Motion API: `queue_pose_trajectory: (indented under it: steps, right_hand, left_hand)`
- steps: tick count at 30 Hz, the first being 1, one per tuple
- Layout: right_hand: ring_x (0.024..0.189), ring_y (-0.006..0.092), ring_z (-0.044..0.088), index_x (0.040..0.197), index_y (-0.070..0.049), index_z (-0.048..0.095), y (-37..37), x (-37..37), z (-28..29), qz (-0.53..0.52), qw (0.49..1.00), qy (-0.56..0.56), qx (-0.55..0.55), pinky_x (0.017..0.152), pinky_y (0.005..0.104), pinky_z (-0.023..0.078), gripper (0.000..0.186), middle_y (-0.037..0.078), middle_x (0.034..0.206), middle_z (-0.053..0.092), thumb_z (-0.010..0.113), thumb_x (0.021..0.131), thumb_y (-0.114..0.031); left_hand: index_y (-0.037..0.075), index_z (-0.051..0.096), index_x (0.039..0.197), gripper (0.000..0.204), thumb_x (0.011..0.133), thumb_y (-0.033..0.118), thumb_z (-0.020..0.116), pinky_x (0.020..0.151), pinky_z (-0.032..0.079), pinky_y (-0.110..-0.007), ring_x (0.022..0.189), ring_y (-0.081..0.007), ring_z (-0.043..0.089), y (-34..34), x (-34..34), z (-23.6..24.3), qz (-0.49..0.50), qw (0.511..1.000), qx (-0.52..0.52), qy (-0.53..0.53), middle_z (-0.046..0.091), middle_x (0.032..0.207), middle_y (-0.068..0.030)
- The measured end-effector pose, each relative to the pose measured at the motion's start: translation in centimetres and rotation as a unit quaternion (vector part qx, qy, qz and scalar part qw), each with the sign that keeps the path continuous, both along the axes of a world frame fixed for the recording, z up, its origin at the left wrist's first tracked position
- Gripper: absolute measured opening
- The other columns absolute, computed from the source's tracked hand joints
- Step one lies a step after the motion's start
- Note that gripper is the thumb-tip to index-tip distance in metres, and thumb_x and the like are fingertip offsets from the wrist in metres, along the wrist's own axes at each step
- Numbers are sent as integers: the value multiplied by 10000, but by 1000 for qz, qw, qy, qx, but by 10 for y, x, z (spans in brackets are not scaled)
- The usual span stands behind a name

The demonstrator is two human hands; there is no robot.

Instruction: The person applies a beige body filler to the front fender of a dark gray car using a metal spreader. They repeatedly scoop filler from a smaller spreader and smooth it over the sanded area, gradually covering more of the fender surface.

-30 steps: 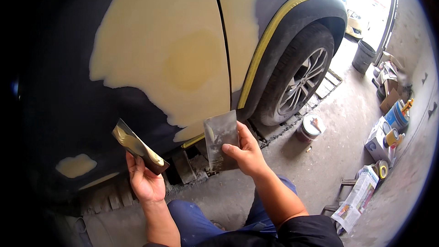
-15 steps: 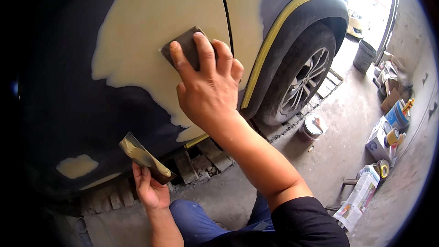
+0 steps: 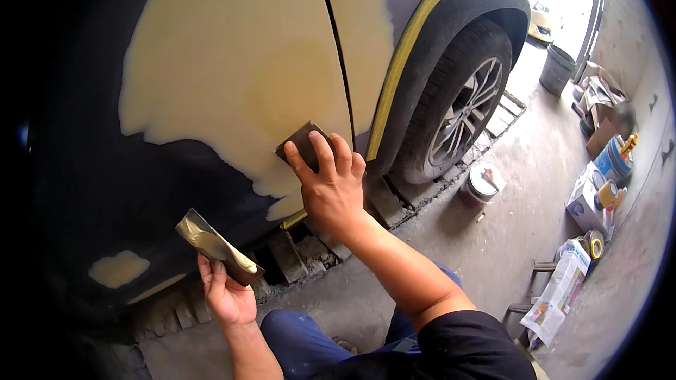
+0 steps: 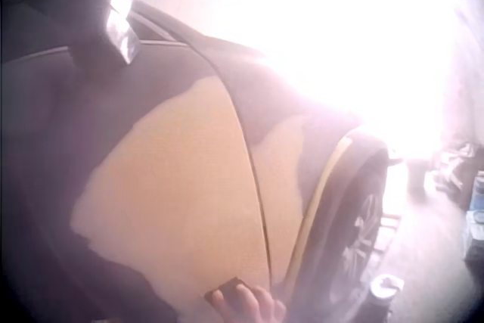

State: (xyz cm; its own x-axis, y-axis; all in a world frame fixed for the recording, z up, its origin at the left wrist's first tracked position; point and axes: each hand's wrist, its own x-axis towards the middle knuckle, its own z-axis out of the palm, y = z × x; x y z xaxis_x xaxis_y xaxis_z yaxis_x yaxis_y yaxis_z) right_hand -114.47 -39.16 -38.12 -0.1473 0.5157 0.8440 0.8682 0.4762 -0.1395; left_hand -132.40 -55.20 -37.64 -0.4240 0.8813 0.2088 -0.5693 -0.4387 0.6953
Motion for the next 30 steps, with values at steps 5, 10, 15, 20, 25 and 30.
queue_pose_trajectory:
  steps: [5, 10, 15, 20, 25, 30]
  right_hand:
    - [1217, 364, 405, 1304, -222, 582, -29, 16, -7, 89, 986, 85, -110, 909, 474, 368, 606, 134, 1359, 428, 665, 717, -98]
    - [1263, 354, 430, 1352, -98, 564, -83, 40, -7, 652, 617, 276, -344, 1090, 444, 326, 609, 180, 1364, 443, 735, 768, -140]
    - [1219, 392, 439, 1339, -83, 549, -52, 48, -32, 330, 901, 149, -237, 1040, 465, 366, 587, 199, 1360, 449, 704, 780, -170]
    - [1227, 408, 406, 1414, 22, 395, -3, 31, 13, 131, 921, 318, -185, 1040, 459, 370, 654, 234, 1391, 370, 641, 875, -253]
    - [1230, 426, 388, 1409, 82, 351, 10, 10, 39, 85, 898, 385, -194, 1030, 458, 381, 683, 269, 1341, 370, 627, 900, -279]
    - [1193, 452, 389, 1396, 101, 347, -14, -31, 32, 96, 921, 325, -193, 1006, 483, 401, 689, 276, 1330, 360, 647, 875, -237]
  left_hand:
    - [57, 465, 1355, 397, 959, 38, 497, 1020, 459, -351, 1162, -180, 569, 7, 8, -5, -30, 998, -43, 17, 587, 1269, -63]
    - [85, 451, 1384, 425, 963, 49, 504, 1015, 465, -365, 1169, -200, 570, 13, 33, 0, -41, 994, -96, -18, 585, 1275, -61]
    - [33, 461, 1357, 411, 949, 12, 507, 1029, 450, -363, 1173, -193, 561, 10, 20, 14, -2, 998, -8, 68, 587, 1277, -76]
    - [39, 460, 1358, 409, 952, 18, 504, 1025, 453, -363, 1162, -185, 562, 5, 23, 7, -6, 998, -47, 35, 584, 1267, -61]
    - [45, 455, 1365, 421, 948, 27, 508, 1013, 462, -363, 1159, -179, 562, -3, 13, 4, 4, 998, -38, 48, 581, 1267, -61]
    - [59, 441, 1375, 428, 952, 56, 511, 986, 478, -350, 1142, -173, 569, -5, 6, 4, 30, 997, -45, 62, 576, 1263, -56]
